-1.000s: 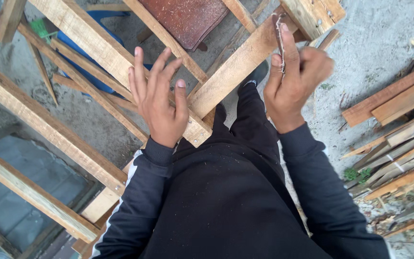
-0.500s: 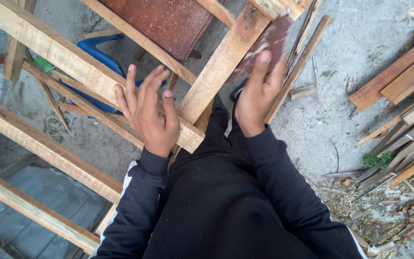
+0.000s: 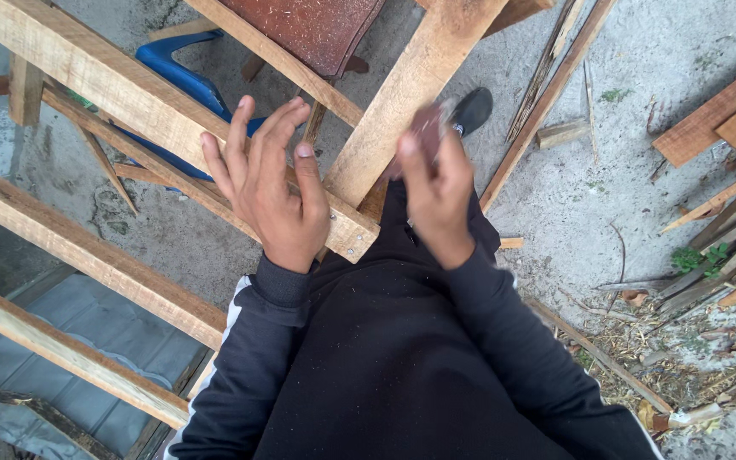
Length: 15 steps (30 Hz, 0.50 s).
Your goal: The person sands the surfaces and joints of a wooden frame by hand using a piece of sandpaper.
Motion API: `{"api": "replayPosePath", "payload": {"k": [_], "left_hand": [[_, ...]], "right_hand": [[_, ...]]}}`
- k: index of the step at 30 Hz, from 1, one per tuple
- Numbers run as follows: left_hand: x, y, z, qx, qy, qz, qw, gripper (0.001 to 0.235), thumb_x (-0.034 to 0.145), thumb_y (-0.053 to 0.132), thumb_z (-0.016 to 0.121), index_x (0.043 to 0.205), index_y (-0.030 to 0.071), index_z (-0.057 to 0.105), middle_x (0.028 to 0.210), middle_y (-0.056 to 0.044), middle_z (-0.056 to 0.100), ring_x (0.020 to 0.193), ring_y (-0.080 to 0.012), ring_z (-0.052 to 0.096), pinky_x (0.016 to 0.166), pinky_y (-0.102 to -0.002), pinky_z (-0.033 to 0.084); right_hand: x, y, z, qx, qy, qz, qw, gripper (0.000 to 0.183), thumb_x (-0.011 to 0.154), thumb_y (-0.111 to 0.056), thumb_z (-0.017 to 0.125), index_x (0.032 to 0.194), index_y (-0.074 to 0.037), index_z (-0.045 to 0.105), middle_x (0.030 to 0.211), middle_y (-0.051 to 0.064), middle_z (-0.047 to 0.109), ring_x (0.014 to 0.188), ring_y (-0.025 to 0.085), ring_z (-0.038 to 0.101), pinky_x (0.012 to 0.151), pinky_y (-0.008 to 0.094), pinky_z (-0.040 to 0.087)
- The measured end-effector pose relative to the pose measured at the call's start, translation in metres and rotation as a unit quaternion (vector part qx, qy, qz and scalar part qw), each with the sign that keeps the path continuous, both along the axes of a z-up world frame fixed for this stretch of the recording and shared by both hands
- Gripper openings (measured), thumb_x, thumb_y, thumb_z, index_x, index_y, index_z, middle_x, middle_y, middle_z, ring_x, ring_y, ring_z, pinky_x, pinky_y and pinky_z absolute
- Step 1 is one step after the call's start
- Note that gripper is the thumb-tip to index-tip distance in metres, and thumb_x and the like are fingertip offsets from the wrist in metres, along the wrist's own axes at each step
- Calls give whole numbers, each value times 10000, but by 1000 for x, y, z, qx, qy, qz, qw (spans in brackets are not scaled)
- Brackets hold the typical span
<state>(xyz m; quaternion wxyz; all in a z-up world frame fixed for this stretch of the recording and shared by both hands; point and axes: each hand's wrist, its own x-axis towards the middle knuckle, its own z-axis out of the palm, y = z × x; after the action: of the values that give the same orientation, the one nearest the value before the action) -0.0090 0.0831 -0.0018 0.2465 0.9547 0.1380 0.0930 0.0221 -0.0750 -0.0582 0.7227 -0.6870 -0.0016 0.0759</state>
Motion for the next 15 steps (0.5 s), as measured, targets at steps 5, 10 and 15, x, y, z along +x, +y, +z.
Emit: {"api": "replayPosePath", "payload": {"k": [5, 10, 15], "left_hand": [[-1, 0, -1, -2, -2, -2, 1000, 263, 1102, 151, 516, 1304, 162, 684, 1341, 18, 727, 1510, -253, 443, 1329, -527, 56], [-2, 1, -2, -5, -1, -5, 1000, 259, 1096, 137, 528, 1298, 160, 688, 1328, 21, 734, 1505, -244, 456, 1333, -522, 61], [-1, 1, -3, -1, -3, -6, 1000, 259, 1086, 130, 538, 1289, 164, 696, 1302, 23, 737, 1483, -245, 471, 1321, -522, 67]], "right_hand": [[-23, 7, -17, 85, 70, -32, 993, 288, 1130, -291, 577, 1116, -4, 596, 895, 15, 604, 750, 81, 621, 666, 262, 585], [-30, 10, -7, 104, 90, -95, 986, 248, 1163, -276, 568, 1146, -31, 605, 935, 13, 643, 760, 74, 629, 748, 271, 541], [-42, 5, 2, 22, 70, 21, 997, 232, 1121, -243, 594, 1158, -17, 635, 977, 10, 646, 850, 68, 592, 758, 235, 500]]}}
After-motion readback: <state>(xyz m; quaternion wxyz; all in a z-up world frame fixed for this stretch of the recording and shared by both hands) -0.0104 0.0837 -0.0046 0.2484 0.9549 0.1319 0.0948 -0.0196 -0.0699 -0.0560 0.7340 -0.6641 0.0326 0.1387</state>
